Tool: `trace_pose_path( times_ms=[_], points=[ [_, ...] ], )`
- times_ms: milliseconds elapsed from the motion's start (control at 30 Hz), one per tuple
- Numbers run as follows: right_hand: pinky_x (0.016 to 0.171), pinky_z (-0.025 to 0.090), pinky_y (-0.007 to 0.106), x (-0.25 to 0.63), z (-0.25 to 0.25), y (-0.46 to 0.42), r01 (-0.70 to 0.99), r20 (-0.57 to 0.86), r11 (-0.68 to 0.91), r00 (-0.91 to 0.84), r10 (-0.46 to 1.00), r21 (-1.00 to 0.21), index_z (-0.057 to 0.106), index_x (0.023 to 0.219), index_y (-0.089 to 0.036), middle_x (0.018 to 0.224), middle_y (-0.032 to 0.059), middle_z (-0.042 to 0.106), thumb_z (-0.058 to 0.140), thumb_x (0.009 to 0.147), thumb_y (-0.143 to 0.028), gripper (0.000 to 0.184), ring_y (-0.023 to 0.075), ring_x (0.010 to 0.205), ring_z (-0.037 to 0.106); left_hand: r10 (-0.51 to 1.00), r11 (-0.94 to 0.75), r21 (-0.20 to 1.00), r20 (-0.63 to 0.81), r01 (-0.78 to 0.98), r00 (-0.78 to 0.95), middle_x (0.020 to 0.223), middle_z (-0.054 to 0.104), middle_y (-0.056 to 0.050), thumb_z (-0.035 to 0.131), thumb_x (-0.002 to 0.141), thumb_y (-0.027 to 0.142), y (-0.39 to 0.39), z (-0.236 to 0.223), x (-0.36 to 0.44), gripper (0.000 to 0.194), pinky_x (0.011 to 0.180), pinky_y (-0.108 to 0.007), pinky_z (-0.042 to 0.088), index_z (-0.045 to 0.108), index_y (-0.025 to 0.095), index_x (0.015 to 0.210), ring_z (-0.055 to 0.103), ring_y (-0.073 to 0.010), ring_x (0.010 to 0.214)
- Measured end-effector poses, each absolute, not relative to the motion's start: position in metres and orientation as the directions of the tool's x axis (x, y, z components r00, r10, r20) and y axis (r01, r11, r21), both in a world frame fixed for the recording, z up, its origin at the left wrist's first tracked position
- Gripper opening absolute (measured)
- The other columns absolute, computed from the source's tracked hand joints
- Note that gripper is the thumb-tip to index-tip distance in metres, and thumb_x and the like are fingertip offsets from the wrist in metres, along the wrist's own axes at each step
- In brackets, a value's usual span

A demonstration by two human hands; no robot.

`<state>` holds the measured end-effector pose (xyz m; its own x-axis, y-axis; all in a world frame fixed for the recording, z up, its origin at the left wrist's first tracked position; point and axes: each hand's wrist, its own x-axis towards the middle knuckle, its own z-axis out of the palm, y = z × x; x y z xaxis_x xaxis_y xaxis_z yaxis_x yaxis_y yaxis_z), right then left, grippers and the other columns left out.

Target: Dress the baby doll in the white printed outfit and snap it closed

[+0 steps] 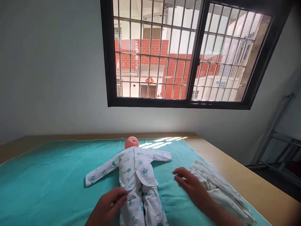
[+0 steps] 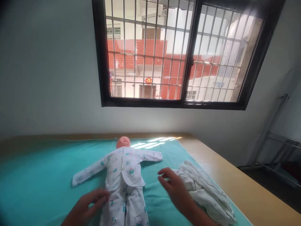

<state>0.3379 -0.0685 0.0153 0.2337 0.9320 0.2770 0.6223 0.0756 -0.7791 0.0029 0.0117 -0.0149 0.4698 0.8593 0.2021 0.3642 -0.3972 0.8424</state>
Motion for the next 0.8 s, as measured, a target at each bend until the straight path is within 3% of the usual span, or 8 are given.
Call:
trace_pose_path(
  times_ms=[100,167,267,333,533,633,800],
  points=[
    [0.07,0.049,0.027,0.28,0.003,0.0,0.6,0.415,0.262,0.128,0.901,-0.755,0.059,0.093,-0.021,0.1,0.0055,0.062,0.05,0.087,-0.037,0.019,0.0171,0.084,0.061,0.873,-0.45,0.823,0.324,0.346,0.363,0.101,0.072,-0.004,0.051,0.084,0.043,0.054,0.002,0.031,0.03,0.082,-0.029,0.052,0.07,0.023,0.095,0.064,-0.0221,0.094],
    [0.072,0.047,0.027,0.252,0.01,0.048,0.684,0.454,0.28,0.084,0.887,-0.673,0.058,0.095,-0.02,0.099,0.006,0.062,0.05,0.088,-0.036,0.02,0.0161,0.082,0.061,0.903,-0.426,0.847,0.376,0.318,0.207,0.107,0.07,-0.007,0.046,0.085,0.037,0.092,0.009,0.051,0.03,0.087,-0.032,0.05,0.066,0.019,0.1,0.063,-0.0227,0.1],
    [0.074,0.045,0.032,0.228,0.026,0.106,0.854,0.34,0.087,0.109,0.934,-0.513,0.059,0.102,-0.018,0.1,0.0102,0.066,0.051,0.087,-0.044,0.031,0.0211,0.085,0.064,0.942,-0.32,0.895,0.336,0.312,0.003,0.111,0.068,-0.011,0.041,0.083,0.026,0.143,0.007,0.08,0.032,0.095,-0.032,0.046,0.064,0.015,0.102,0.062,-0.0218,0.106],
    [0.072,0.045,0.033,0.22,0.029,0.131,0.914,0.238,-0.02,0.127,0.963,-0.406,0.06,0.106,-0.017,0.098,0.0123,0.069,0.052,0.085,-0.047,0.037,0.0251,0.087,0.066,0.946,-0.294,0.901,0.322,0.319,-0.037,0.107,0.069,-0.013,0.038,0.082,0.022,0.166,-0.002,0.095,0.032,0.091,-0.033,0.047,0.065,0.013,0.096,0.063,-0.0227,0.102],
    [0.064,0.046,0.03,0.214,0.019,0.149,0.985,0.251,0.085,-0.046,0.967,-0.147,0.068,0.092,-0.015,0.091,0.0143,0.072,0.042,0.09,-0.027,0.029,0.0269,0.081,0.069,0.91,-0.388,0.784,0.411,0.485,0.064,0.103,0.07,-0.006,0.037,0.083,0.024,0.185,-0.033,0.109,0.032,0.087,-0.032,0.047,0.068,0.022,0.086,0.062,-0.0221,0.099],
    [0.063,0.046,0.03,0.214,0.018,0.149,0.985,0.254,0.118,-0.083,0.964,-0.126,0.07,0.088,-0.014,0.09,0.0155,0.072,0.043,0.087,-0.017,0.027,0.0275,0.08,0.069,0.897,-0.422,0.732,0.425,0.535,0.126,0.108,0.069,-0.005,0.036,0.084,0.028,0.184,-0.031,0.106,0.035,0.092,-0.033,0.044,0.07,0.023,0.091,0.058,-0.0224,0.102],
    [0.062,0.043,0.028,0.221,0.02,0.153,0.973,0.235,0.191,-0.156,0.959,-0.132,0.072,0.089,-0.016,0.088,0.0127,0.073,0.049,0.081,-0.013,0.025,0.0255,0.078,0.067,0.929,-0.368,0.742,0.321,0.56,0.185,0.12,0.065,-0.001,0.042,0.081,0.032,0.182,-0.022,0.105,0.036,0.099,-0.032,0.04,0.072,0.025,0.099,0.052,-0.0225,0.113]
  ],
)
